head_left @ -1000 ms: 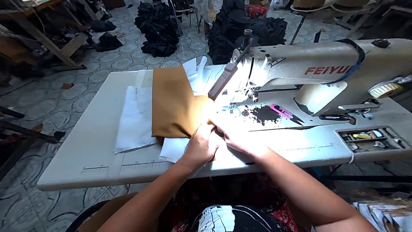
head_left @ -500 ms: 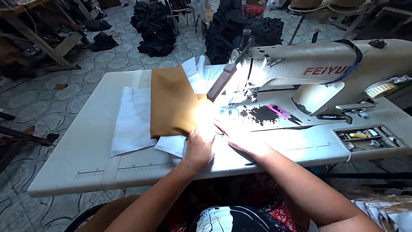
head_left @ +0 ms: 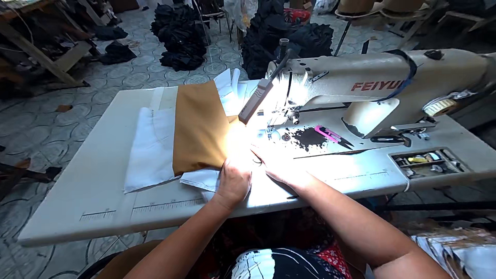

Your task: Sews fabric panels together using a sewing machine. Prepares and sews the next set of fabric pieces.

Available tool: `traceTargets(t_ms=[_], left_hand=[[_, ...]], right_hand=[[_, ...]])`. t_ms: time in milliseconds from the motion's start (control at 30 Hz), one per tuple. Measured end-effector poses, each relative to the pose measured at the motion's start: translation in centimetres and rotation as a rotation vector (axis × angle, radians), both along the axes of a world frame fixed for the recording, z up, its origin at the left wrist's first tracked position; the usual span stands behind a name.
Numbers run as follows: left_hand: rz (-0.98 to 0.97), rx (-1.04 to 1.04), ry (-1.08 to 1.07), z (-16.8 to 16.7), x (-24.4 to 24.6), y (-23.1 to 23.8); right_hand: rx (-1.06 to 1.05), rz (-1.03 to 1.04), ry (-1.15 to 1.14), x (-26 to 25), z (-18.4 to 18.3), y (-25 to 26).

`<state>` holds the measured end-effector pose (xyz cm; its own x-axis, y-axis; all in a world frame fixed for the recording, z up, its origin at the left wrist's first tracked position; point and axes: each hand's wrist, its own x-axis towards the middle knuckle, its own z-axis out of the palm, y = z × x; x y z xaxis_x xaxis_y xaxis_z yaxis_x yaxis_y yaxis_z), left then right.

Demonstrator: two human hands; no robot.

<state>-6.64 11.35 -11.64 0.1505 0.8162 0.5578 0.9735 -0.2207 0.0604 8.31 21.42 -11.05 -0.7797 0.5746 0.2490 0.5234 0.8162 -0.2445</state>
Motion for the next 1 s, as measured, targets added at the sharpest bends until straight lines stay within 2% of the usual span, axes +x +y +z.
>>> traceTargets(t_ms=[167,300,400,500,600,667,733,800,867,1000], left_hand=[[-0.033,-0.088,-0.131,0.7,-0.1,0.6],[-0.017,-0.155,-0.228,0.5,-0.4,1.5],[0.002,-0.22,-0.27,0.9,0.1,2.6],[0.046,-0.373,-0.259,1.9,1.0,3.9],[0.041,-0.331,-0.239,1.4,1.9,4.8],[0.022,-0.265,-0.226,0.8,2.3,5.0],[0.012,-0.221,-0.218,0.4,2.6,5.1],[0.009,-0.17,-0.216,0.0,3.0,5.3],[0.02,-0.209,-0.229,0.1,3.4,5.4],[0.03,-0.297,-0.193,0.3,4.5,5.9]], right_hand=[[-0.134,-0.006,0.014,1.1,0.7,0.0],[-0.183,-0.278,-0.006,3.3,3.6,0.4],[-0.232,-0.408,0.099,4.4,3.5,3.6],[-0.308,-0.392,0.221,4.2,3.0,7.2],[-0.374,-0.374,0.277,2.5,3.3,8.7],[-0.394,-0.357,0.281,1.4,2.2,9.9],[-0.452,-0.371,0.226,0.6,1.2,11.0],[-0.589,-0.432,0.071,0.3,3.0,11.3],[-0.655,-0.473,0.036,0.1,3.5,11.4],[-0.501,-0.519,0.014,0.0,2.6,11.3]])
